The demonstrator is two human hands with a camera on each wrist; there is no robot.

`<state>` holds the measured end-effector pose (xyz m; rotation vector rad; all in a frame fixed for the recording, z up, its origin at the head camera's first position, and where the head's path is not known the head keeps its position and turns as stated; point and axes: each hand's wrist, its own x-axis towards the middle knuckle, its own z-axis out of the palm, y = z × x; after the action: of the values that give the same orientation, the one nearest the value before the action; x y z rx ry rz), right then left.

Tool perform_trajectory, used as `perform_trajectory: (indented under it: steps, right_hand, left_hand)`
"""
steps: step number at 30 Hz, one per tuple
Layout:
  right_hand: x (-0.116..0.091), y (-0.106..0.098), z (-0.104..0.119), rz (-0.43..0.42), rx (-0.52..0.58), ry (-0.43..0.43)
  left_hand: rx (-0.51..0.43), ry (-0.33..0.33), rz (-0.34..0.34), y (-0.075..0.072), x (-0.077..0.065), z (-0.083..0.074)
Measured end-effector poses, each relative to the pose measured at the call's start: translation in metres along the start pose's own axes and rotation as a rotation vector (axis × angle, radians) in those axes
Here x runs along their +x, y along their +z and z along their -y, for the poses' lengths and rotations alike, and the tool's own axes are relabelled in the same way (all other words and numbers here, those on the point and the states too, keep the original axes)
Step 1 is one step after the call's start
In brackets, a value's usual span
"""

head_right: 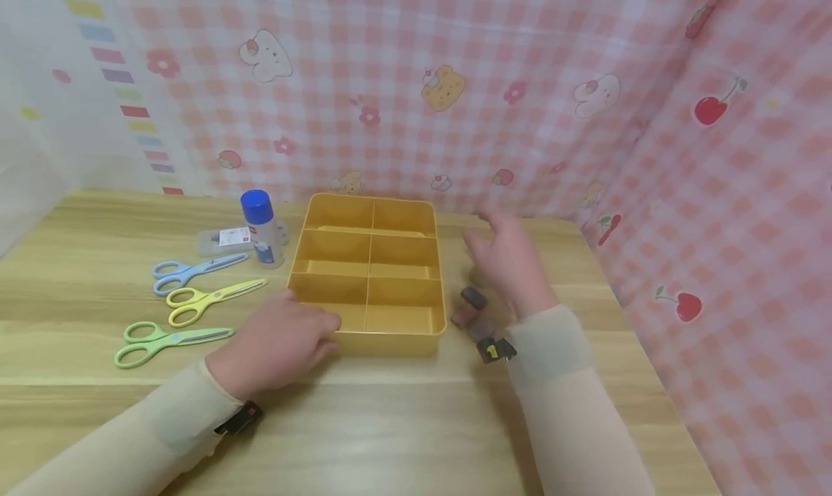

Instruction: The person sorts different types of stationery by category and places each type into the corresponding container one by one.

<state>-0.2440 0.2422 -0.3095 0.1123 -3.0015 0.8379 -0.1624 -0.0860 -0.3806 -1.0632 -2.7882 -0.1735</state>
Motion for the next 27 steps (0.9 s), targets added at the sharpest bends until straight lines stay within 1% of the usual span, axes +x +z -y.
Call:
perform_trajectory:
  steps: [5,9,14,19,27]
  right_hand:
    - [0.002,0.014,-0.015,0.046,-0.081,0.03]
    - [0.004,0.026,-0.025,0.087,-0.127,0.021]
    - [0.008,0.037,-0.029,0.126,-0.198,0.004]
    - [0.008,0.041,-0.032,0.173,-0.257,0.011]
    - [0.009,0.042,-0.035,0.178,-0.276,0.004]
  left_hand:
    - [-0.001,0.004,0.01,0.0,-0.001,-0.001]
    - [0.001,0.001,0.011,0.001,-0.001,0.0]
    - [0.006,0.006,-0.006,0.001,-0.003,0.001]
    - [0.015,0.018,-0.022,0.001,-0.003,0.0]
    - [0.04,0.022,-0.033,0.002,-0.001,0.001]
